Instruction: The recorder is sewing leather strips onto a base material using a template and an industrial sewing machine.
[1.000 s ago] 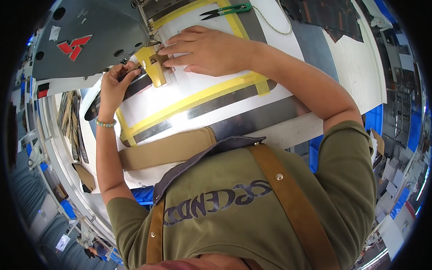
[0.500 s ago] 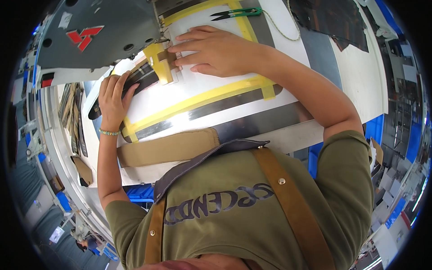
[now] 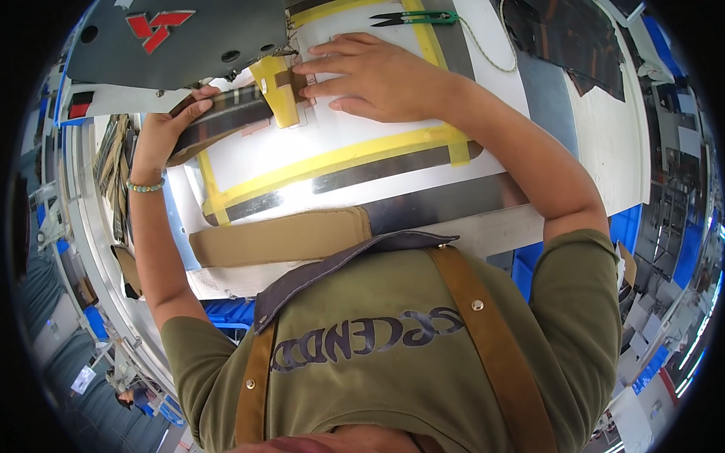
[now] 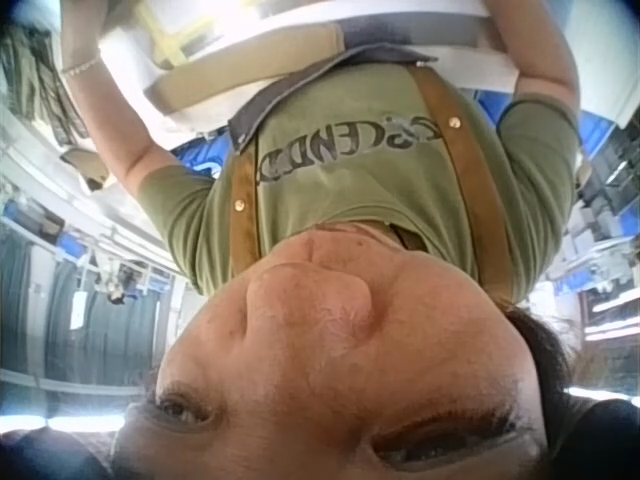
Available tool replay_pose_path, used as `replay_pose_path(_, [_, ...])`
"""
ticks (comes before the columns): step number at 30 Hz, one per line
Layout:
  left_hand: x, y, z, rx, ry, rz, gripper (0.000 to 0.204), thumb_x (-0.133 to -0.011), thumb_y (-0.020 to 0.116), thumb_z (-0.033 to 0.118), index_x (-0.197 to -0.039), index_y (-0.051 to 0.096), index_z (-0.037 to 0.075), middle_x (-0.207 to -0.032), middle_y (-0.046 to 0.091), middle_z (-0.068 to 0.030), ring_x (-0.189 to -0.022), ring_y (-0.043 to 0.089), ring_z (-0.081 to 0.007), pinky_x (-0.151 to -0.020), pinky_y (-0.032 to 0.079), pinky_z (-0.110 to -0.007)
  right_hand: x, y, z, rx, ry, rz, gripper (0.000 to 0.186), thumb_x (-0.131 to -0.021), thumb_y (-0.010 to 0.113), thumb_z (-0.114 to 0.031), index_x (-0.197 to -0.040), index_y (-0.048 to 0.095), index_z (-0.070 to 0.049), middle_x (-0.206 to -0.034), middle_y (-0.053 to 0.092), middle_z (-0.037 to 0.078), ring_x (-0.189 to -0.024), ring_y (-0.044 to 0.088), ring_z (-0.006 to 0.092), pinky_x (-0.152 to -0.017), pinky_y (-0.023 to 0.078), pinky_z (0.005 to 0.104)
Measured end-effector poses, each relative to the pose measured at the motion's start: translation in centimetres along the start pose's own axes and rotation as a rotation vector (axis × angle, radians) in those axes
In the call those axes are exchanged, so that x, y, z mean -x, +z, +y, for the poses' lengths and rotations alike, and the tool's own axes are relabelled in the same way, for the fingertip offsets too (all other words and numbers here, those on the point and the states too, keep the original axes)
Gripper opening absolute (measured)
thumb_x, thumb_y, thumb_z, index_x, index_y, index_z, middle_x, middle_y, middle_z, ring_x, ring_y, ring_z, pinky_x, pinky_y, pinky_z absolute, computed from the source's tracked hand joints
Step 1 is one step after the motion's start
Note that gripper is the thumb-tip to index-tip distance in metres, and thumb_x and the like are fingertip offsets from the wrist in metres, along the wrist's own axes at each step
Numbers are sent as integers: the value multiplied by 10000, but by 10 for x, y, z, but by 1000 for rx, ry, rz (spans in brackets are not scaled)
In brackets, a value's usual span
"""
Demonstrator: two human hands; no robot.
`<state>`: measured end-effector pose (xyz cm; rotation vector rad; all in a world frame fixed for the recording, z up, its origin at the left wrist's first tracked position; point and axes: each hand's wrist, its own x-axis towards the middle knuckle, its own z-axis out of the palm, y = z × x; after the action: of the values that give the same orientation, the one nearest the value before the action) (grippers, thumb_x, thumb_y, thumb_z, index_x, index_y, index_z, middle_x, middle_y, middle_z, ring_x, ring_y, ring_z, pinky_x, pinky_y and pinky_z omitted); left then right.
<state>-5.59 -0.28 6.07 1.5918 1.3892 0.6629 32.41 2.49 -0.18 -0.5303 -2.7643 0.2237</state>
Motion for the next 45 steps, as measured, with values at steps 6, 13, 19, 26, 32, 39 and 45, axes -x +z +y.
replay_pose_path(6, [-5,45,-21,-131,56,129,169,-997,767,38,-1150,749,-30,-1142,823,-66,-1028,726,-117,-967,555,-269,2,-1,0,-31,-17,90,351,-1065,634,-237,-1401,719,-181,-1546,618,51,-1467,517,284,-1259,382,477])
replay_pose_path(13, [-4,63,-18,-356,239,233,131,-944,793,36,-1049,763,-36,-1063,821,-117,-890,731,-216,-891,548,-324,6,-6,0,-77,-11,139,392,-964,712,-123,-1354,739,-153,-1490,658,41,-1370,599,257,-1171,475,422])
replay_pose_path(19, [-4,66,-15,-354,234,261,132,-934,806,50,-1019,752,-35,-966,778,-137,-828,683,-242,-835,529,-326,2,-7,-6,58,-43,114,398,-981,680,-125,-1374,734,-159,-1525,647,14,-1413,575,233,-1202,443,417])
replay_pose_path(26, [-5,66,-14,-351,297,218,153,-925,795,27,-1071,781,-18,-978,777,-140,-852,686,-274,-855,528,-346,3,-2,-6,68,-20,80,385,-996,668,-143,-1376,732,-155,-1552,634,8,-1451,551,225,-1236,404,419])
replay_pose_path(32, [-4,65,-17,-393,284,212,196,-925,794,34,-1119,794,10,-1020,783,-132,-878,696,-288,-871,532,-368,1,-2,-7,56,-15,82,374,-1000,674,-149,-1369,737,-157,-1553,636,3,-1460,546,224,-1237,402,421])
replay_pose_path(39, [26,84,1,-1071,664,179,259,-985,742,118,-1213,770,-2,-1373,737,-118,-1202,724,-308,-955,595,-410,2,-1,-4,62,-21,85,364,-995,686,-160,-1355,744,-163,-1537,649,0,-1446,557,220,-1230,413,423])
replay_pose_path(45, [45,113,-1,-1138,427,183,467,-1031,663,127,-1476,623,-11,-1586,588,-146,-1427,597,-333,-1116,548,-422,2,0,-4,81,-28,114,357,-989,700,-170,-1341,747,-142,-1485,676,13,-1420,573,223,-1212,431,412])
